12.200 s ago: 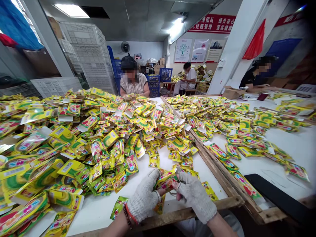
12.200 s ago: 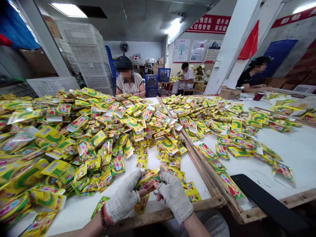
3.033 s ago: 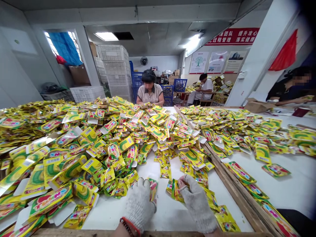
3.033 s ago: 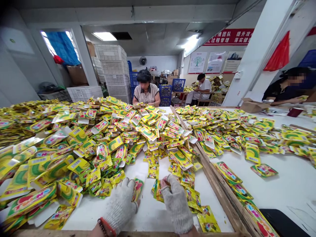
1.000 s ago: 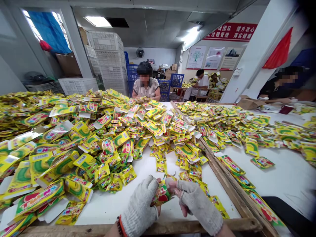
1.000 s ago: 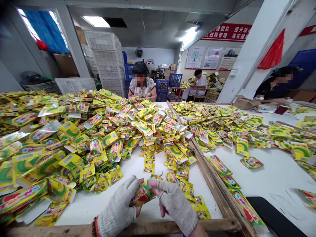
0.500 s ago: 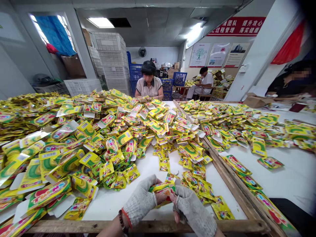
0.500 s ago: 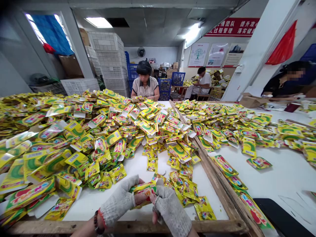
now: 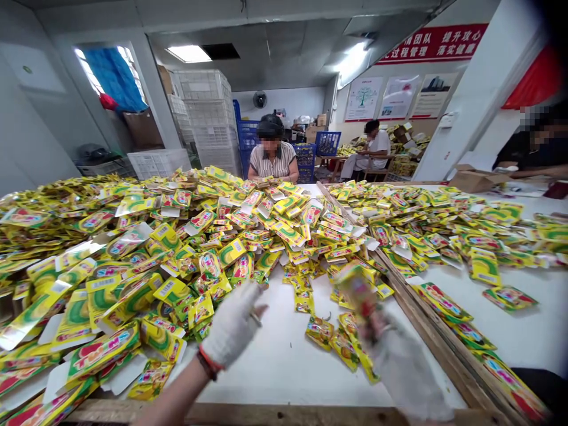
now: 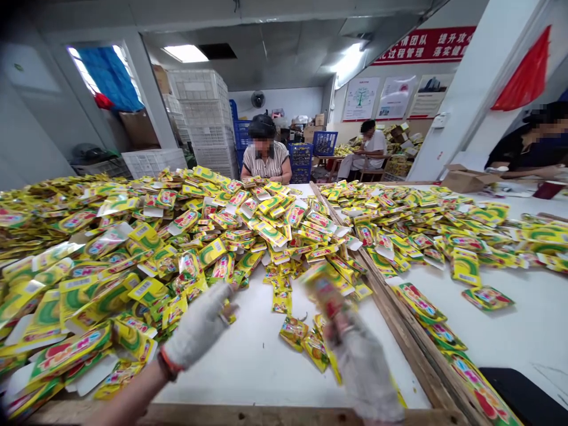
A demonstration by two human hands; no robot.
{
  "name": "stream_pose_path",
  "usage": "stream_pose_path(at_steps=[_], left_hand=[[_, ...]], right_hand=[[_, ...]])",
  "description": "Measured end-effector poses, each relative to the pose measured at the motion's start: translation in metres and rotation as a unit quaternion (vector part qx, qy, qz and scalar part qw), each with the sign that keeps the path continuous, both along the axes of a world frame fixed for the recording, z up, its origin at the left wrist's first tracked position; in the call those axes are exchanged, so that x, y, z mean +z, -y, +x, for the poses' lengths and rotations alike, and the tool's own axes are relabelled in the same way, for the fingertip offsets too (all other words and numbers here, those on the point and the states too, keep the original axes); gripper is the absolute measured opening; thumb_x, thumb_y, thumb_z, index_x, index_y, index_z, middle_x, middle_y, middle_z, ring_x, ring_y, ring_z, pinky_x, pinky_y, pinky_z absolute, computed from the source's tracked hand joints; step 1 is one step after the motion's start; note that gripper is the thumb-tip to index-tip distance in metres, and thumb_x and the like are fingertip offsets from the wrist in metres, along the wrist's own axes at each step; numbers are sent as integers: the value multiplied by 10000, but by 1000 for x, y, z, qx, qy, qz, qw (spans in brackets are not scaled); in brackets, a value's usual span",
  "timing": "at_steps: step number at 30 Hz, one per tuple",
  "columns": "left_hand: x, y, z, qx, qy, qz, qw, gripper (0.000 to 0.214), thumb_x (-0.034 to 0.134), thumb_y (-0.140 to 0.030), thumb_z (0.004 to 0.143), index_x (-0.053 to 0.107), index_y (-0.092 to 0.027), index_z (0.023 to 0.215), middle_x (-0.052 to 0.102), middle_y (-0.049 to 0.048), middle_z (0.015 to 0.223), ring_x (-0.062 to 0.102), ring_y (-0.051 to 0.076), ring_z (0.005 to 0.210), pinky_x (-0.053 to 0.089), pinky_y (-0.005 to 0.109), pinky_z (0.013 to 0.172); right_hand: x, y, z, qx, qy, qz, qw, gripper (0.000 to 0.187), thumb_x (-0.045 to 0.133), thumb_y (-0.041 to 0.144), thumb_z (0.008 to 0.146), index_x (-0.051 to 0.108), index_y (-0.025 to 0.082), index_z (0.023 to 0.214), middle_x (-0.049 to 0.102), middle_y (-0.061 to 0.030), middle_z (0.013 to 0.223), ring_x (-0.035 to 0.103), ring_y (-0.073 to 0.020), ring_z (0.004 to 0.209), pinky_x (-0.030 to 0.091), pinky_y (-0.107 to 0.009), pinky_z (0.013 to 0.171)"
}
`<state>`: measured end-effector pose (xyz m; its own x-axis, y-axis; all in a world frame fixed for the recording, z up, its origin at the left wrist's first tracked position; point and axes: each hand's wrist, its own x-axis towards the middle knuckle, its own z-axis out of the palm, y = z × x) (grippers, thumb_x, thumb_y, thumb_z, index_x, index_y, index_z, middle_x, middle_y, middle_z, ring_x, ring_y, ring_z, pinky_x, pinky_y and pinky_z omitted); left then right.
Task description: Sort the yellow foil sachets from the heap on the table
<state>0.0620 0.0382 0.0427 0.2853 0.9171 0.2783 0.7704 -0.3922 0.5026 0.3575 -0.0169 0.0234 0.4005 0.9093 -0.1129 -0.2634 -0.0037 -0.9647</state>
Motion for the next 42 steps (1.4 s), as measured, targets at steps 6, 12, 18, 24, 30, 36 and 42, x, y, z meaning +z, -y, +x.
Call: stream_pose_path(at_steps=[6, 12, 18, 24, 30, 36, 42], left_hand=[[8, -57, -45, 74, -332, 86, 936, 411, 421, -97, 842, 590, -167, 1211, 654, 147, 1143, 581, 304, 1065, 375, 448, 953], [30, -40, -31, 49, -296, 112, 947, 262, 457, -138, 832, 672, -208, 963, 675, 108, 1042, 576, 313, 995, 386, 471, 897], [10, -9, 24, 14, 149, -70, 986, 252, 579, -403, 849, 659, -189, 743, 668, 9, 749, 616, 190, 747, 476, 281, 688], [-24, 10, 57, 54, 438, -354, 825, 441, 724, -520, 718, 651, -142, 934, 714, 55, 828, 678, 191, 703, 555, 288, 583], [-34, 24, 64, 28, 546, -386, 743, 416, 777, -448, 726, 657, -133, 970, 736, 97, 949, 710, 220, 800, 595, 310, 618], [-40, 35, 90, 9, 712, -355, 605, 285, 824, -276, 691, 669, -157, 898, 742, 69, 986, 701, 202, 908, 580, 348, 843], [-47, 40, 87, 13, 633, -381, 674, 332, 802, -403, 692, 674, -131, 832, 733, 79, 829, 687, 187, 752, 549, 268, 657]], right_hand=[[17, 2, 49, -56, 8, 42, 998, 237, 664, 436, 757, 646, 250, 903, 668, 1, 806, 594, -134, 604, 502, -268, 565], [-22, 0, 30, 86, 402, -27, 911, 152, 599, 321, 792, 696, 206, 776, 686, -32, 737, 624, -194, 699, 497, -299, 646], [-20, -14, -21, 124, 630, -15, 766, 88, 620, 264, 800, 683, 205, 791, 695, -109, 943, 645, -244, 868, 492, -356, 799], [-28, -18, -40, 97, 634, -4, 768, 81, 632, 143, 697, 630, 221, 719, 689, -94, 846, 628, -265, 849, 482, -361, 769], [-15, -9, -37, 194, 322, -18, 927, 77, 606, 294, 755, 609, 218, 768, 694, -11, 745, 630, -200, 705, 508, -290, 640], [-14, -4, -59, 133, 215, -48, 966, 202, 576, 426, 792, 571, 229, 746, 672, -29, 669, 625, -203, 576, 475, -303, 518], [-24, -1, -52, 143, 207, -47, 967, 181, 583, 404, 769, 529, 233, 748, 597, 9, 602, 583, -181, 518, 450, -303, 521]])
